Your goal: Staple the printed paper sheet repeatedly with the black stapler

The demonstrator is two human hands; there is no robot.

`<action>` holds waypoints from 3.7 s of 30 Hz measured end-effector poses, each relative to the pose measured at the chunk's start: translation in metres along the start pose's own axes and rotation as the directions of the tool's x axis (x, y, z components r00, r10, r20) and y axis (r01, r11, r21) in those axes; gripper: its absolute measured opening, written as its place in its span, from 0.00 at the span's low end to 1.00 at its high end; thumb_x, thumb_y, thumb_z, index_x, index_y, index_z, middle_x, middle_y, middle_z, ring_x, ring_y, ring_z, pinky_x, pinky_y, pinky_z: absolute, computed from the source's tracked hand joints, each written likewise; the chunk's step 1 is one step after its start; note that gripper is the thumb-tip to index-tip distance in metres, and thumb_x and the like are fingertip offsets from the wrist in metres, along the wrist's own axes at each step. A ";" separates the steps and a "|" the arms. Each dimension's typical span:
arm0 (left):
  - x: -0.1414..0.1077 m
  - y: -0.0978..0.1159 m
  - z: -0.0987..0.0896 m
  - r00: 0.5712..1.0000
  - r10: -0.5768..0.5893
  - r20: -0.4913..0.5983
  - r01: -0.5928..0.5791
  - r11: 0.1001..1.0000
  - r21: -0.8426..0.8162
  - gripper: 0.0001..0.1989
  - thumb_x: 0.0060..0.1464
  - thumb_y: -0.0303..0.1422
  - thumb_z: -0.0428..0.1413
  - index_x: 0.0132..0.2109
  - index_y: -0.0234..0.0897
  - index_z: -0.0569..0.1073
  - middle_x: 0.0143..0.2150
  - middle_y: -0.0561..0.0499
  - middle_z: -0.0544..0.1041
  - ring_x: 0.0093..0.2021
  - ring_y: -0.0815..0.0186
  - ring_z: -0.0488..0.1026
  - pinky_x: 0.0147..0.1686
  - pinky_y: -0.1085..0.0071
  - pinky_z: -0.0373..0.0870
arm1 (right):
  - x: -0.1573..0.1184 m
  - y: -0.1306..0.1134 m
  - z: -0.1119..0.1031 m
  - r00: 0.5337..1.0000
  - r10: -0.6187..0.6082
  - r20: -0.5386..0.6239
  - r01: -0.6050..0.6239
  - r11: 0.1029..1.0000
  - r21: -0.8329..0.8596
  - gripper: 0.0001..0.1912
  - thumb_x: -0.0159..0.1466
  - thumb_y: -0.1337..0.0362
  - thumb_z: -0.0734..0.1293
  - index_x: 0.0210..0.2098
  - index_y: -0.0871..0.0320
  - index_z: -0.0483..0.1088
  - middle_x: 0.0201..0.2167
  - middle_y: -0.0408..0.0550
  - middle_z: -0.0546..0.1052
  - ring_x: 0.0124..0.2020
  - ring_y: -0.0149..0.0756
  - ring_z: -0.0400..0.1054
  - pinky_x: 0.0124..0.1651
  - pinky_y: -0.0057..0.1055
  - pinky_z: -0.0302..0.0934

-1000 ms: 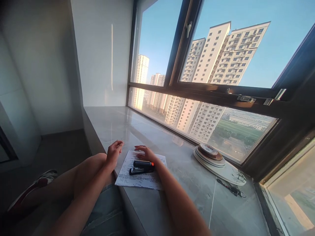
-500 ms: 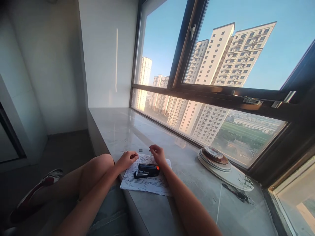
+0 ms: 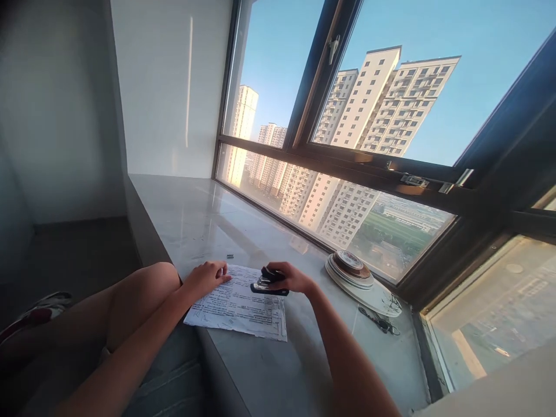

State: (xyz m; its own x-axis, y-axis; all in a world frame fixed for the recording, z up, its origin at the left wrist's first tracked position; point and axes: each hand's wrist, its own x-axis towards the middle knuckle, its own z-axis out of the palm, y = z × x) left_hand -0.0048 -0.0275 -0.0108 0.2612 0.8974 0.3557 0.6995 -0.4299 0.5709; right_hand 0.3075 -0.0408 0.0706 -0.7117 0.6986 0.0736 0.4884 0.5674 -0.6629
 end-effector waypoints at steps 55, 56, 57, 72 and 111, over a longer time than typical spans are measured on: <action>0.003 0.008 -0.007 0.993 -0.042 0.111 0.023 0.986 0.164 0.12 0.59 0.45 0.54 0.36 0.43 0.73 0.32 0.52 0.78 0.32 0.63 0.73 0.26 0.71 0.58 | 0.018 0.010 0.022 0.878 0.418 -0.235 -0.479 0.757 -0.445 0.33 0.72 0.44 0.49 0.21 0.57 0.65 0.24 0.49 0.72 0.30 0.36 0.67 0.33 0.29 0.52; 0.003 0.008 -0.007 0.993 -0.044 0.110 0.025 0.986 0.168 0.12 0.59 0.45 0.54 0.36 0.43 0.73 0.32 0.52 0.78 0.32 0.63 0.73 0.26 0.71 0.58 | 0.018 0.010 0.022 0.879 0.416 -0.234 -0.477 0.754 -0.451 0.32 0.72 0.45 0.49 0.22 0.57 0.65 0.25 0.50 0.73 0.32 0.37 0.67 0.33 0.29 0.52; 0.003 0.008 -0.007 0.993 -0.046 0.109 0.026 0.985 0.171 0.12 0.59 0.45 0.54 0.36 0.43 0.73 0.32 0.52 0.78 0.33 0.63 0.73 0.26 0.71 0.59 | 0.019 0.009 0.022 0.878 0.419 -0.231 -0.478 0.750 -0.456 0.32 0.73 0.46 0.49 0.22 0.58 0.66 0.26 0.51 0.74 0.32 0.37 0.68 0.33 0.30 0.52; 0.003 0.010 -0.009 0.992 -0.058 0.111 0.039 0.986 0.164 0.13 0.58 0.46 0.54 0.36 0.42 0.74 0.32 0.51 0.78 0.33 0.62 0.74 0.27 0.70 0.61 | 0.020 0.006 0.020 0.879 0.413 -0.240 -0.477 0.758 -0.445 0.31 0.74 0.51 0.49 0.24 0.59 0.68 0.25 0.53 0.73 0.30 0.38 0.67 0.33 0.31 0.52; 0.001 0.012 -0.010 0.989 -0.070 0.131 0.048 0.985 0.164 0.14 0.58 0.47 0.54 0.37 0.42 0.74 0.34 0.51 0.78 0.34 0.62 0.74 0.27 0.70 0.60 | 0.022 0.001 0.047 0.916 0.312 -0.251 -0.394 0.588 -0.706 0.19 0.76 0.60 0.48 0.41 0.57 0.67 0.37 0.51 0.76 0.39 0.39 0.68 0.39 0.31 0.56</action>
State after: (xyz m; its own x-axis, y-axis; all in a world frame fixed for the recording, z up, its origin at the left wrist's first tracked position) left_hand -0.0027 -0.0324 0.0033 0.2962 0.9306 0.2150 0.8110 -0.3640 0.4579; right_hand 0.2692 -0.0453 0.0363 -0.3731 0.9266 0.0473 0.9241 0.3667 0.1074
